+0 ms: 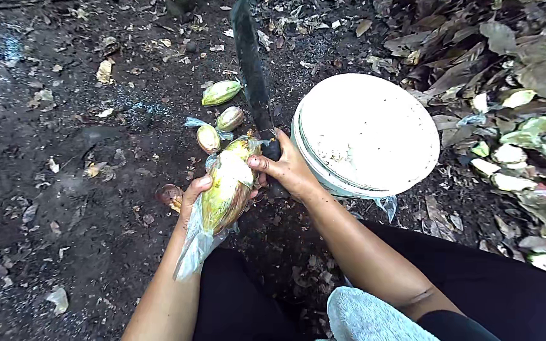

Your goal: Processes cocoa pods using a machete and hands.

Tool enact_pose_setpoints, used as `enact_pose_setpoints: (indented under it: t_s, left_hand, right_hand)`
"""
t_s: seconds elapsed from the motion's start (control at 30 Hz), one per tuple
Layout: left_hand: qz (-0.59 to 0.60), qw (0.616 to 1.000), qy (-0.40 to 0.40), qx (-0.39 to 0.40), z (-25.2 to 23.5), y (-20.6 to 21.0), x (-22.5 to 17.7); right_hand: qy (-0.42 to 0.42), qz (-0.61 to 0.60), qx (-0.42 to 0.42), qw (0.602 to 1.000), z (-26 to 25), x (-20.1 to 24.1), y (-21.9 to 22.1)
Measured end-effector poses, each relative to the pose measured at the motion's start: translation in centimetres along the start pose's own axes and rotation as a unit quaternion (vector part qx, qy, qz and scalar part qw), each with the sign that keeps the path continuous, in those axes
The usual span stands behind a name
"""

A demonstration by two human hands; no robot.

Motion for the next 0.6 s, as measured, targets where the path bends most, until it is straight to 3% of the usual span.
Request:
enact_pose_setpoints:
  t_s: [0.13,0.27,0.37,0.6]
  left_hand:
    - [-0.062,0.997,0.023,-0.048,0.6,0.6,-0.2]
    - [0.01,1.0,0.024,0.017,0.1,3.0,0.5]
    - [0.054,0.996,-0.013,0.063,-1.1,3.7,1.7]
    - [-0.035,0.997,-0.063,-0.021,-2.9,3.4,3.4]
  right_hand:
    - [0.014,0.07,0.047,0.996,-0.7,0.7,0.1]
    - [-0.038,0.075,0.087,0.993,-1.9,3.3,-0.8]
    - [-0.055,0.01,0.106,0.993,-2.4,4.9,-2.0]
    - [-0.034,-0.08,0.09,0.992,-3.7,8.4,-8.1]
Point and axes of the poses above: each hand's wrist, its own z-axis away from the middle knuckle, its own y-axis out of the palm, x = y × z, the point moved 6 cm from there along -z, towards the middle knuckle, and after that the axes turned 5 degrees about z, right-handed, at the moved point
